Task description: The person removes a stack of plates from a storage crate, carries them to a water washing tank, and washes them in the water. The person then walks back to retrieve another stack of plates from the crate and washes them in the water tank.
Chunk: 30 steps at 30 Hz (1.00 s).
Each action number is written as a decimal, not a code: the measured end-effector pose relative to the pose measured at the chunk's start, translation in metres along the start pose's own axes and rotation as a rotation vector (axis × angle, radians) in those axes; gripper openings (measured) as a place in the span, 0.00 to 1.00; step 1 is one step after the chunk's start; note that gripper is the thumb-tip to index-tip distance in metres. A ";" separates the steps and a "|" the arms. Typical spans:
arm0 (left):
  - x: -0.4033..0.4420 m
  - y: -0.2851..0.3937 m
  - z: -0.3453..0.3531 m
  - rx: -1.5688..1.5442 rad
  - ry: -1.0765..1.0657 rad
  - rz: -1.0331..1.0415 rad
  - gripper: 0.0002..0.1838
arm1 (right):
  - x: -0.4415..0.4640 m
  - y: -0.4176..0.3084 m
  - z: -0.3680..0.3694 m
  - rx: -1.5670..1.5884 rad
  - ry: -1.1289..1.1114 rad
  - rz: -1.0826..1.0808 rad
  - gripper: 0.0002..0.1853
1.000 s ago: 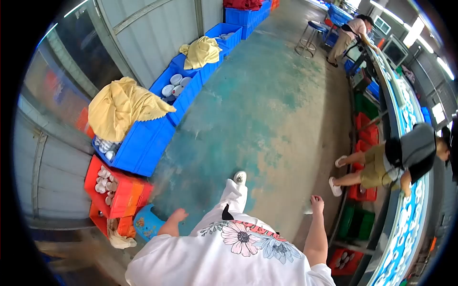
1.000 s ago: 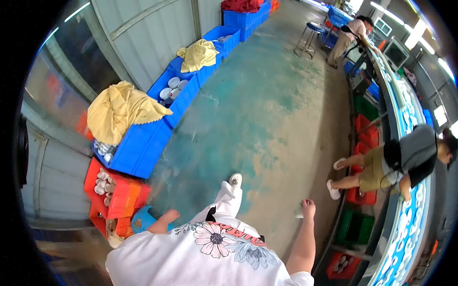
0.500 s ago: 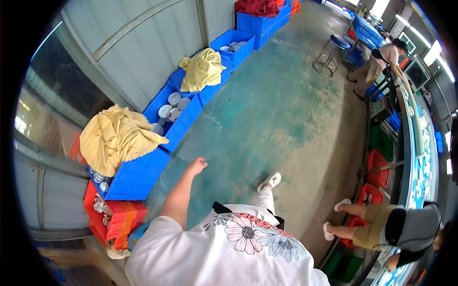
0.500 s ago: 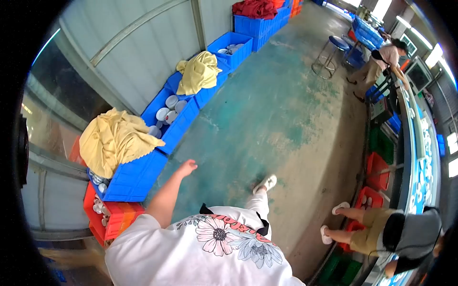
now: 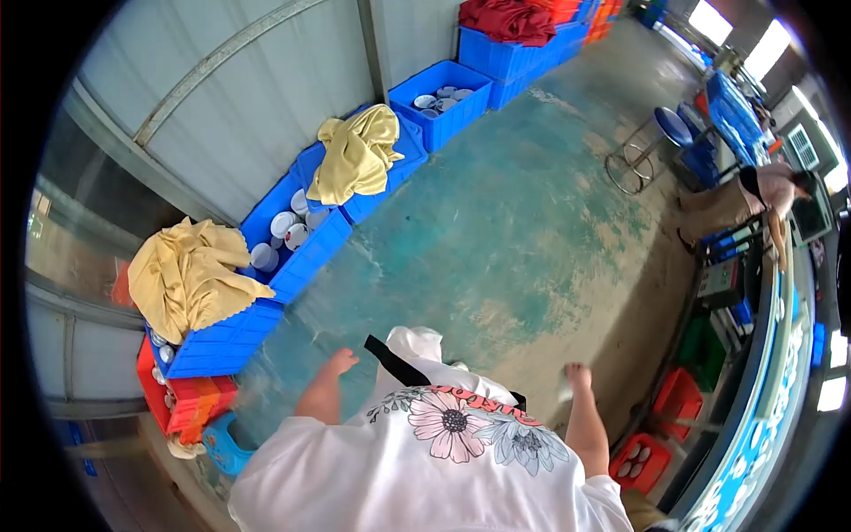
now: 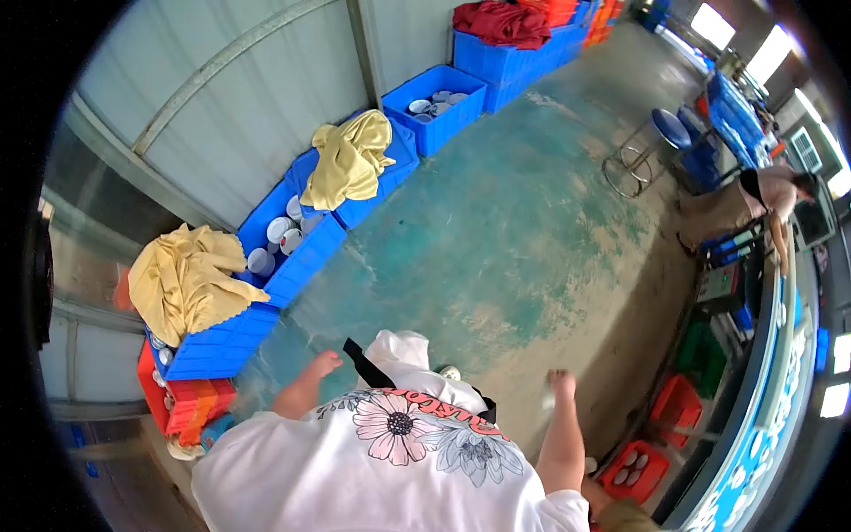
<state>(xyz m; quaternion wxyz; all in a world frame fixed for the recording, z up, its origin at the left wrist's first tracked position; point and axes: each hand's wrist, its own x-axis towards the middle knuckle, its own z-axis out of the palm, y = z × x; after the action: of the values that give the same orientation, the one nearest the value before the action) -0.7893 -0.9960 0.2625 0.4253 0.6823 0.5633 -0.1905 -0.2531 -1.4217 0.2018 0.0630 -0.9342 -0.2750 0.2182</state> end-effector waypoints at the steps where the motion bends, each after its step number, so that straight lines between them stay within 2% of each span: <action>1: 0.011 -0.007 0.004 -0.069 0.043 -0.017 0.26 | 0.011 -0.085 -0.091 0.338 0.111 0.196 0.20; 2: 0.018 -0.006 0.004 -0.082 0.044 -0.030 0.26 | 0.045 -0.117 -0.129 0.370 0.142 0.136 0.21; 4: 0.036 0.002 0.003 0.184 -0.039 0.010 0.26 | 0.105 -0.172 -0.185 0.492 0.188 0.025 0.19; 5: 0.044 0.006 0.003 0.177 -0.042 0.003 0.26 | 0.128 -0.193 -0.200 0.543 0.213 -0.026 0.18; 7: 0.068 0.027 -0.003 0.174 -0.196 -0.233 0.23 | 0.168 -0.227 -0.218 0.511 0.154 0.006 0.17; 8: 0.081 0.040 -0.009 0.161 -0.198 -0.228 0.23 | 0.189 -0.240 -0.228 0.478 0.095 0.044 0.17; 10: 0.101 0.075 -0.023 0.165 -0.200 -0.052 0.21 | 0.231 -0.225 -0.201 0.338 0.129 -0.074 0.19; 12: 0.117 0.154 -0.059 0.189 -0.255 -0.185 0.19 | 0.250 -0.201 -0.179 0.150 -0.027 -0.032 0.20; 13: 0.149 0.170 -0.064 0.205 -0.171 -0.087 0.20 | 0.284 -0.144 -0.118 0.048 -0.057 -0.086 0.17; 14: 0.179 0.184 -0.071 0.227 -0.085 0.008 0.21 | 0.313 -0.068 -0.051 -0.214 -0.038 -0.408 0.12; 15: 0.189 0.225 -0.091 0.294 0.078 0.099 0.23 | 0.285 -0.082 -0.078 -0.160 -0.203 -0.371 0.08; 16: 0.240 0.242 -0.105 0.374 -0.019 0.115 0.24 | 0.269 -0.082 -0.087 -0.233 -0.344 -0.280 0.20; 18: 0.288 0.304 -0.147 0.201 0.078 0.222 0.23 | 0.249 -0.083 -0.089 -0.551 -0.586 -0.414 0.14; 19: 0.311 0.334 -0.163 0.202 0.216 0.235 0.22 | 0.250 -0.083 -0.091 -0.537 -0.638 -0.415 0.14; 21: 0.327 0.414 -0.209 -0.045 0.279 0.257 0.22 | 0.269 -0.081 -0.095 -0.342 -0.628 -0.279 0.14; 25: 0.381 0.516 -0.248 -0.120 0.336 0.281 0.22 | 0.351 -0.078 -0.114 -0.209 -0.648 -0.213 0.13; 29: 0.427 0.554 -0.222 -0.242 0.334 0.214 0.21 | 0.474 -0.079 -0.161 -0.215 -0.686 -0.293 0.12; 30: 0.428 0.557 -0.216 -0.132 0.278 0.190 0.21 | 0.515 -0.081 -0.179 -0.248 -0.702 -0.350 0.11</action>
<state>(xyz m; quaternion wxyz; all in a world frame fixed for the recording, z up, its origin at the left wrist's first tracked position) -0.1925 -0.5670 0.2719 0.4034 0.7228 0.5609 -0.0160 0.1749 -1.0743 0.1890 -0.1115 -0.7426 -0.4586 0.4751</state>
